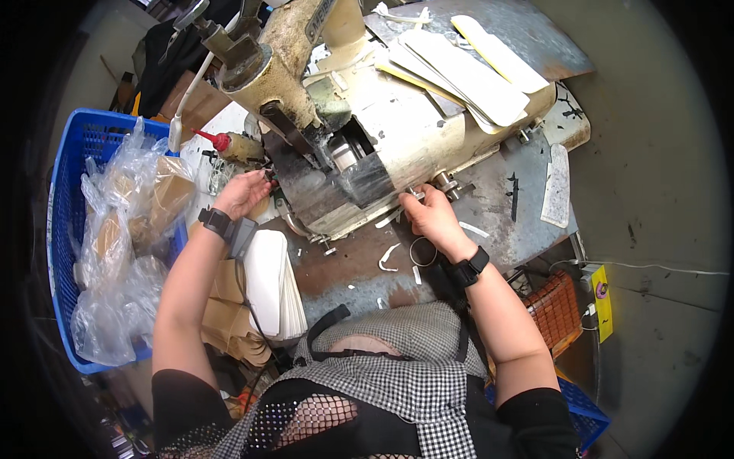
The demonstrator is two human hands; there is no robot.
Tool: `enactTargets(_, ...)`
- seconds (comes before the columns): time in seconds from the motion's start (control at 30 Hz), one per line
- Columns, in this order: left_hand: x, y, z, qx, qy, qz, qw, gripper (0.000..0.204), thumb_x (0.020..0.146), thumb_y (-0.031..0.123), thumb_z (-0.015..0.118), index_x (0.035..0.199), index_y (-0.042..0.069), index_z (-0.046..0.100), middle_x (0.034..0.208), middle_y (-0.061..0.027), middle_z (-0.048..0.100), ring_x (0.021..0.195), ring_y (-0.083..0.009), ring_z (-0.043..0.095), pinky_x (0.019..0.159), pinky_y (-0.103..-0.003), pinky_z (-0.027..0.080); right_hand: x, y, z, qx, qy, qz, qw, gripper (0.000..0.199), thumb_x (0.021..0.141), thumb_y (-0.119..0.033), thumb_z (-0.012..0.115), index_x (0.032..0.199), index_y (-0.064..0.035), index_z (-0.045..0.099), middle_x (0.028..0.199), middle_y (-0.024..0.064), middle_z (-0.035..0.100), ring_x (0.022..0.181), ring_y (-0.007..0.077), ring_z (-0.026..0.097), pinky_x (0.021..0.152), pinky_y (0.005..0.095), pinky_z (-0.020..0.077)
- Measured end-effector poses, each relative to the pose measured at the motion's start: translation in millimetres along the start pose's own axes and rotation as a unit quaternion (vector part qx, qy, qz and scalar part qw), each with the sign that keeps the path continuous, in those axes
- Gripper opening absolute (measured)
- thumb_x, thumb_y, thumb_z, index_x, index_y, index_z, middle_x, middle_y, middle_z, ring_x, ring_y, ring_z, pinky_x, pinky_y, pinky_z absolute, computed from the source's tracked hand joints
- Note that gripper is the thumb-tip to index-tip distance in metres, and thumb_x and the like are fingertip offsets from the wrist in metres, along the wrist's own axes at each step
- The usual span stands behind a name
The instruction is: Operating a skiving machine to thin the edges of leather shoe upper components.
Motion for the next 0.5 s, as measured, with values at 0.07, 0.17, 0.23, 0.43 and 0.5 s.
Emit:
enactTargets(0.07, -3.5, 0.7, 2.0, 0.000, -0.015, 0.004, 1.000, 0.013, 0.093, 0.010, 0.056, 0.102, 0.000, 0.057, 0.090, -0.0046, 0.060, 0.077, -0.0142, 0.060, 0.071, -0.024, 0.053, -1.6, -5.4, -1.0, -0.123, 0.034, -0.040, 0.991, 0.035, 0.089, -0.025, 0.061, 0.106, 0.0036, 0.050, 0.068, 0.0041, 0.056, 0.051, 0.0089, 0.049, 0.045, 0.0257, 0.0402)
enactTargets(0.17, -3.6, 3.8, 2.1, 0.024, -0.023, 0.012, 0.999, 0.014, 0.092, 0.005, 0.054, 0.104, -0.001, 0.058, 0.090, -0.0054, 0.060, 0.079, -0.0142, 0.060, 0.074, -0.024, 0.053, 3.3, -6.2, -4.7, -0.285, 0.076, -0.118, 0.948, 0.040, 0.088, -0.026, 0.062, 0.106, 0.0064, 0.048, 0.071, 0.0113, 0.061, 0.057, 0.0177, 0.057, 0.053, 0.0320, 0.0467)
enactTargets(0.23, -2.8, 3.6, 1.9, 0.028, -0.022, 0.011, 0.999, 0.014, 0.092, 0.005, 0.054, 0.104, -0.001, 0.058, 0.090, -0.0057, 0.060, 0.079, -0.0142, 0.060, 0.074, -0.024, 0.053, 1.6, -10.5, -3.6, -0.338, 0.093, -0.186, 0.918, 0.037, 0.088, -0.025, 0.063, 0.105, 0.0050, 0.048, 0.069, 0.0112, 0.060, 0.052, 0.0188, 0.055, 0.050, 0.0329, 0.0451)
enactTargets(0.43, -1.8, 3.3, -2.7, 0.034, -0.012, -0.001, 0.999, 0.013, 0.093, 0.006, 0.054, 0.103, -0.001, 0.057, 0.091, -0.0065, 0.059, 0.079, -0.0148, 0.060, 0.075, -0.025, 0.053, -8.4, -25.2, 16.0, -0.497, 0.158, -0.252, 0.815, 0.035, 0.085, -0.018, 0.063, 0.105, 0.0068, 0.049, 0.077, 0.0240, 0.063, 0.072, 0.0390, 0.063, 0.061, 0.0432, 0.0496)
enactTargets(0.5, -1.5, 3.3, -4.6, 0.031, -0.011, -0.002, 0.999, 0.012, 0.093, 0.007, 0.055, 0.102, -0.001, 0.057, 0.091, -0.0067, 0.059, 0.079, -0.0150, 0.060, 0.075, -0.025, 0.053, -11.4, -28.4, 19.2, -0.552, 0.173, -0.153, 0.801, 0.035, 0.084, -0.017, 0.062, 0.105, 0.0087, 0.051, 0.082, 0.0260, 0.063, 0.079, 0.0407, 0.064, 0.068, 0.0423, 0.0508)
Point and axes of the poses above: each hand's wrist, its own x-axis towards the middle knuckle, its own z-axis out of the palm, y = z × x, the point moved 5 cm from there along x, towards the middle knuckle
